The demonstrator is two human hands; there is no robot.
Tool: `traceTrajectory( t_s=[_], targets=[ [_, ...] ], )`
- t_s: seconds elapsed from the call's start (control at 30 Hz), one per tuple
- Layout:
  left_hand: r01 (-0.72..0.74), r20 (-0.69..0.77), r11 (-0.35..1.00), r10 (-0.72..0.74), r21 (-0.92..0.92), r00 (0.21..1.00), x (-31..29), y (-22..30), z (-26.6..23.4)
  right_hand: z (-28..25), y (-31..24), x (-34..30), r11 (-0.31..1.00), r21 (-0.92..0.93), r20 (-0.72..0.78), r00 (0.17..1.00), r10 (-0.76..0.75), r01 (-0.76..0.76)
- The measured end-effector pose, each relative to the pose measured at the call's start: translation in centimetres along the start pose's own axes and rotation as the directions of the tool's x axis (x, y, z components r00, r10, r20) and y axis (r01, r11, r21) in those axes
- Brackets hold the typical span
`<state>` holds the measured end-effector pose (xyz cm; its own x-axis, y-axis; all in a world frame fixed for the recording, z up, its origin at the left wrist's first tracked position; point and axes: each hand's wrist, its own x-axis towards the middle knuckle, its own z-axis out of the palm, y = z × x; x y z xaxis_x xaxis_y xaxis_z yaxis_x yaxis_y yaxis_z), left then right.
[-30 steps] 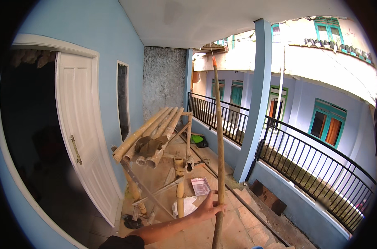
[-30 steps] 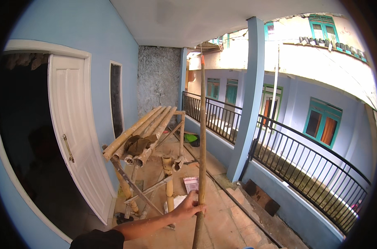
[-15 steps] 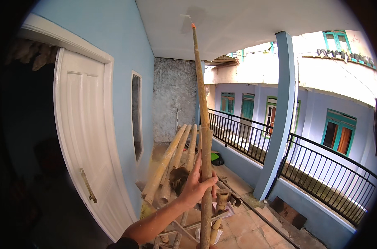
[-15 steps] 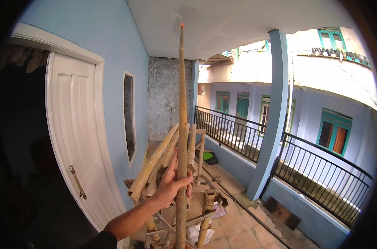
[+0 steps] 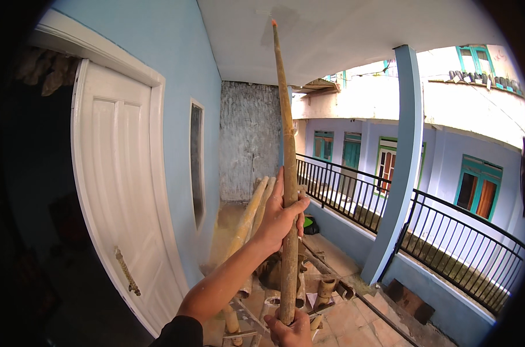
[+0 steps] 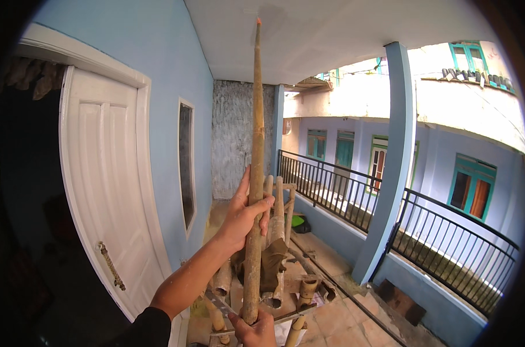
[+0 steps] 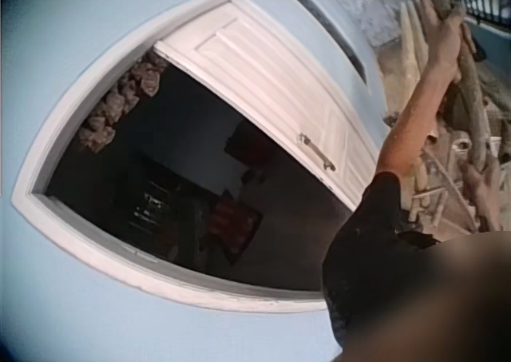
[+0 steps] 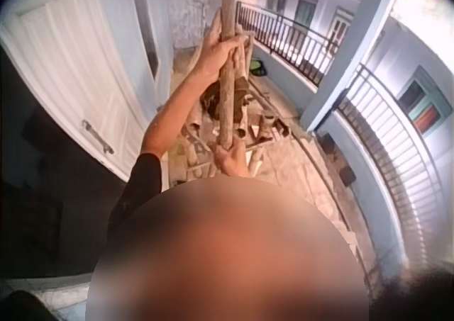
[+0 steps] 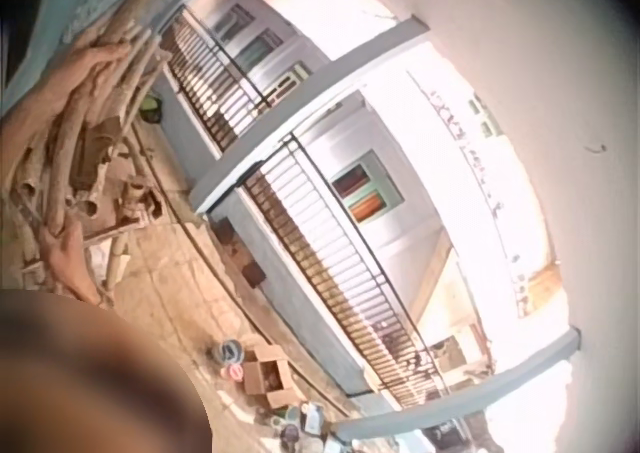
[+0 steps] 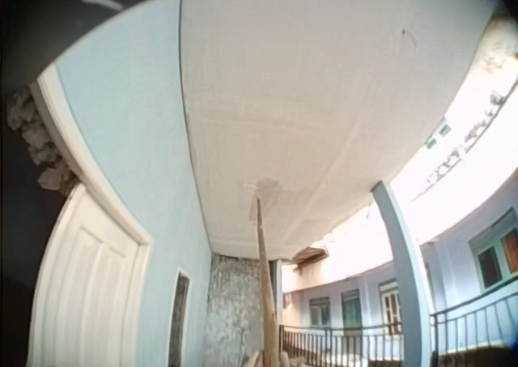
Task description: The person uses a long bamboo pole with a roller to paint the ceiling of a balcony. They repeatedly dip the roller into a paint container and apply paint in long strokes across the ceiling surface.
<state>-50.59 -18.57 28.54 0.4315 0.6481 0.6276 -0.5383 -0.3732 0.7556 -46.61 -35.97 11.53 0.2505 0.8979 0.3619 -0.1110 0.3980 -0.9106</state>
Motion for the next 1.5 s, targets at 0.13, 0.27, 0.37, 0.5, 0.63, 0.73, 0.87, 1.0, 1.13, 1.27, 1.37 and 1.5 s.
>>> traceTrajectory(
  t_s=[0.13, 0.27, 0.37, 0.5, 0.63, 0.73, 0.87, 1.0, 1.13, 1.27, 1.37, 1.5],
  targets=[
    [0.001, -0.002, 1.000, -0.001, 0.026, 1.000, 4.0, -1.1, -2.5, 0.2, -0.5, 5.1, 0.969, -0.022, 0.022, 0.968, 0.248, -0.248],
    [-0.016, -0.017, 0.999, 0.017, 0.040, 1.000, 10.2, -2.5, -6.7, 1.6, 0.9, 12.1, 0.978, 0.073, 0.096, 0.977, 0.189, -0.196],
    [-0.014, -0.034, 0.997, 0.016, 0.070, 0.999, 16.1, -3.6, -10.8, 3.3, 1.7, 18.3, 0.987, 0.011, 0.090, 0.984, 0.156, -0.157],
    [-0.025, -0.066, 0.997, 0.029, 0.066, 0.997, 23.7, -5.1, -16.0, 5.8, 2.0, 26.4, 0.992, 0.069, 0.111, 0.989, 0.097, -0.105],
    [-0.010, -0.131, 0.999, 0.017, 0.051, 0.991, 31.1, -6.5, -19.6, 7.2, 2.0, 34.4, 0.994, 0.087, 0.108, 0.992, 0.059, -0.068],
    [0.037, -0.174, 0.996, -0.022, 0.082, 0.985, 36.3, -7.1, -22.2, 7.9, 2.2, 39.9, 0.993, 0.100, 0.119, 0.992, 0.047, -0.059],
    [0.034, -0.150, 0.999, -0.028, 0.039, 0.988, 39.9, -7.6, -24.5, 8.8, 2.3, 44.7, 0.994, 0.085, 0.102, 0.993, 0.054, -0.063],
    [0.058, -0.181, 0.998, -0.051, 0.030, 0.982, 38.9, -7.8, -24.1, 8.6, 2.7, 43.7, 0.992, 0.106, 0.111, 0.993, 0.050, -0.062],
    [0.033, -0.141, 0.999, -0.030, 0.020, 0.990, 33.1, -7.6, -21.5, 7.3, 3.8, 37.3, 0.992, 0.103, 0.113, 0.992, 0.062, -0.074],
    [0.058, -0.123, 0.997, -0.052, 0.048, 0.991, 24.2, -6.6, -16.8, 5.0, 4.1, 28.1, 0.986, 0.117, 0.146, 0.984, 0.099, -0.117],
    [0.030, -0.078, 1.000, -0.030, -0.001, 0.996, 17.2, -5.5, -12.6, 3.0, 4.2, 20.4, 0.982, 0.109, 0.143, 0.980, 0.138, -0.154],
    [0.075, 0.022, 0.997, -0.075, -0.003, 0.997, 8.4, -4.2, -8.0, 1.1, 4.1, 10.2, 0.984, -0.005, 0.028, 0.984, 0.177, -0.177]
  ],
)
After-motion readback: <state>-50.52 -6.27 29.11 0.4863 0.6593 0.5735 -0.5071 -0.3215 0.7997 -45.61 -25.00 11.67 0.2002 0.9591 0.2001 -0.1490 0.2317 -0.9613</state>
